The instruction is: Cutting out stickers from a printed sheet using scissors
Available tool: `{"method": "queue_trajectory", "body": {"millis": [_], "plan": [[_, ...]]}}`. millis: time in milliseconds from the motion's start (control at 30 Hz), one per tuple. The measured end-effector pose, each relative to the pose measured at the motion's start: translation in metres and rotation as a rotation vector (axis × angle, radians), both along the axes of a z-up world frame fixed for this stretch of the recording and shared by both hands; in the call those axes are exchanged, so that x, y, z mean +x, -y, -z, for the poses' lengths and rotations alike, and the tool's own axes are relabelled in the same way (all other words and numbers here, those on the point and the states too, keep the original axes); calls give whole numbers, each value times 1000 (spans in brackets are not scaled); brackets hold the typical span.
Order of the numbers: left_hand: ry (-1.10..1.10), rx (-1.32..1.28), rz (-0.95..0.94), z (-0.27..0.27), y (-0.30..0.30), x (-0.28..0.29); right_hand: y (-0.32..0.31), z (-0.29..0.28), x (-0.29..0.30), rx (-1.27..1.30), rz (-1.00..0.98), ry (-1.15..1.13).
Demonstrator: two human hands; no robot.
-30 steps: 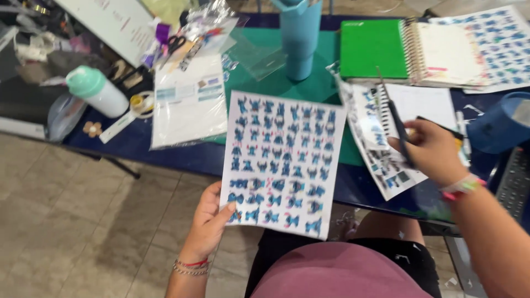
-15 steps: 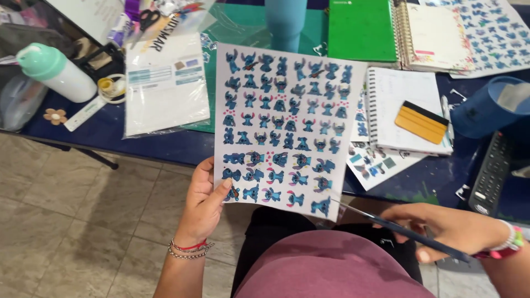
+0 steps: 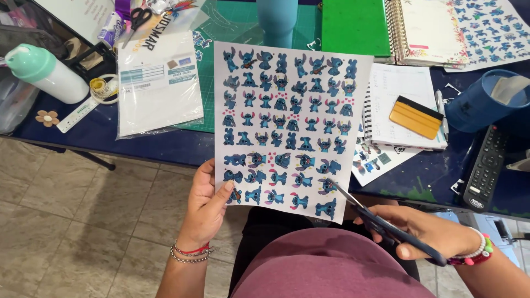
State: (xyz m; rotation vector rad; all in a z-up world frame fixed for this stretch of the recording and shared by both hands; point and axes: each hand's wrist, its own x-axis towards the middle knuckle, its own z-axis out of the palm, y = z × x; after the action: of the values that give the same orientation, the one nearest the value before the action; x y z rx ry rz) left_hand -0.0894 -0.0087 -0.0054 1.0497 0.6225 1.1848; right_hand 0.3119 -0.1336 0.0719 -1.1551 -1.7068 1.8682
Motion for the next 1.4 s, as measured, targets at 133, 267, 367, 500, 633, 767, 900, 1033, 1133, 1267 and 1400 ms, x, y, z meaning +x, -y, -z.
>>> {"method": "queue_trajectory", "body": {"millis": [133, 267, 367, 500, 633, 767, 900, 1033, 1133, 1267, 1400], "plan": [[-37, -10, 12, -9, 2, 1, 7, 6, 6, -59, 30, 46], [-50, 7, 4, -11, 3, 2, 7, -3, -3, -47, 45, 53], [-26, 1, 11, -11, 5, 2, 8, -8, -8, -42, 70, 38], [-2, -3, -3, -9, 6, 2, 12, -4, -6, -45, 131, 60], [-59, -14, -12, -11, 7, 0, 16, 2, -4, -42, 161, 44], [-28, -16, 9, -10, 7, 1, 18, 7, -4, -17, 199, -3], [3, -30, 7, -7, 8, 2, 21, 16, -3, 27, 231, -40], [-38, 0, -7, -14, 6, 2, 24, 18, 0, -6, 231, -42], [-54, 60, 36, -19, 1, 0, 25, 18, 1, -102, 262, -51], [-104, 109, 95, -31, -7, -1, 28, 23, 9, -137, 212, -33], [-189, 211, 178, -45, -19, -2, 29, 23, 11, -288, 220, -40]]}}
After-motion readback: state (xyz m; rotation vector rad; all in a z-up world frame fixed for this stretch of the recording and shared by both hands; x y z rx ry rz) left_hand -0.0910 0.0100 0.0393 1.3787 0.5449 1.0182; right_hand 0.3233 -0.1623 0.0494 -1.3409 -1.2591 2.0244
